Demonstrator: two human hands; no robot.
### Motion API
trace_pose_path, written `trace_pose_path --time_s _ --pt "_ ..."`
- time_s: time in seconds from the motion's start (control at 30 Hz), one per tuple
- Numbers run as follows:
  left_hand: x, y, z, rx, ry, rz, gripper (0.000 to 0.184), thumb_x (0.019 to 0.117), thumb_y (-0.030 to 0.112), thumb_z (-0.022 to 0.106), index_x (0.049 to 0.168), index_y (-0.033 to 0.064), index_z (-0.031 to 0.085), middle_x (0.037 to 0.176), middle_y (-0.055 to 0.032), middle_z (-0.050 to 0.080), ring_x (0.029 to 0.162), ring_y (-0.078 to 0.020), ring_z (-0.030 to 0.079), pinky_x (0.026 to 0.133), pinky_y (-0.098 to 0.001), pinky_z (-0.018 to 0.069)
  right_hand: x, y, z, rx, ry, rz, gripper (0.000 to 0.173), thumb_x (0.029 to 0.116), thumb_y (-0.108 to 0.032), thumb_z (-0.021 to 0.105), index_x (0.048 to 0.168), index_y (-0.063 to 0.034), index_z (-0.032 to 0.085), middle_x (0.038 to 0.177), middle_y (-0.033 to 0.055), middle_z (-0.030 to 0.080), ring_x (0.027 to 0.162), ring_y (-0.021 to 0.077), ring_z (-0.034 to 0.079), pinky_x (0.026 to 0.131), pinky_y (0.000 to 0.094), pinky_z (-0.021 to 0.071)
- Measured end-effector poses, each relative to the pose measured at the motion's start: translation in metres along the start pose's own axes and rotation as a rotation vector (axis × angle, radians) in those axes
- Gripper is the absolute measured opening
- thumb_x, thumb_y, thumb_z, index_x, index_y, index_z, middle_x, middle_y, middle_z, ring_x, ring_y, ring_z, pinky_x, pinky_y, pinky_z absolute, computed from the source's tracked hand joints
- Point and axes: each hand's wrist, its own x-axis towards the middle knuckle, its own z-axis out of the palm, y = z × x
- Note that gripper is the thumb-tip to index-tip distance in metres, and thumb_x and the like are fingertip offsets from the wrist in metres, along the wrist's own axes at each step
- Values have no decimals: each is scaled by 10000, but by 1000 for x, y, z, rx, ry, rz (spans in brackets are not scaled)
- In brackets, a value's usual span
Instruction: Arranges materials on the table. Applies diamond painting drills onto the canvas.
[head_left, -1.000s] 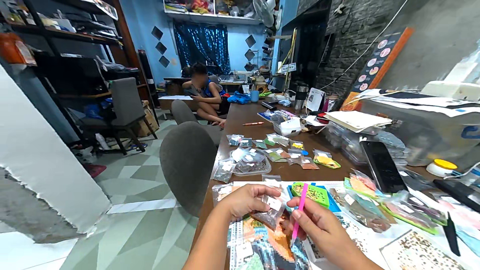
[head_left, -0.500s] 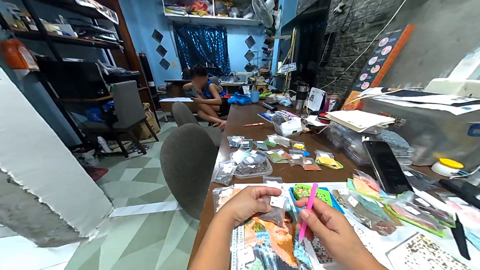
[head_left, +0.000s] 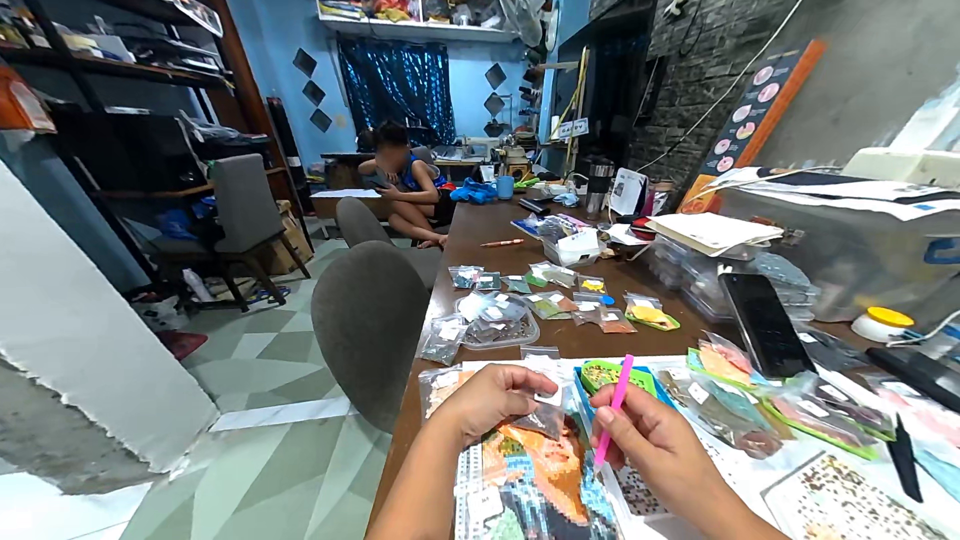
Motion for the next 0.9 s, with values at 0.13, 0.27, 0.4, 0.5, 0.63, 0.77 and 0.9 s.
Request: trace_pose_path --time_s 0.13,0.27,0.4,0.5,0.63,0.77,0.9 --pt "1 0 1 -29 49 4 244 956 -72 554 1147 6 683 990 -22 685 851 -69 654 803 -245 557 0 1 -1 14 -18 -5 161 1041 -221 528 1052 -87 617 780 -69 672 631 11 640 555 172 540" --pt "2 -1 0 -88 140 41 166 984 -13 592 1104 0 706 959 -38 705 837 -85 665 798 -251 559 0 2 -1 39 -49 -1 140 1039 -216 535 1022 -99 610 763 -76 661 624 12 635 559 180 542" --pt "2 2 0 -158 274 61 144 999 28 616 1104 -7 709 920 -68 712 798 -117 678 754 -275 574 -1 2 0 55 -69 -12 119 1034 -209 554 1006 -108 610 763 -85 665 632 7 644 567 177 551" --pt "3 2 -3 -217 389 103 142 984 25 641 1103 -1 715 896 -73 713 743 -121 667 695 -267 567 -1 3 1 64 -58 -34 126 1035 -219 558 1005 -109 610 765 -79 667 629 6 636 560 170 538" --pt "5 1 -5 -241 524 162 137 978 18 645 1101 2 703 907 -76 701 734 -126 651 682 -275 556 -2 4 2 74 -65 -41 122 1037 -227 562 1010 -115 604 769 -80 671 625 3 634 557 170 536" --pt "8 -4 -7 -68 723 263 131 991 41 636 1088 33 724 954 -57 695 711 -108 588 658 -280 496 -1 2 3 49 -53 -46 126 1039 -235 560 1008 -121 605 772 -87 674 635 2 645 563 178 551" --pt "12 -12 -13 113 861 353 126 979 21 622 1037 43 732 973 -56 672 740 -121 589 673 -301 505 7 -4 6 67 -67 -35 120 1036 -213 555 1012 -107 606 776 -62 681 638 29 653 566 196 554"
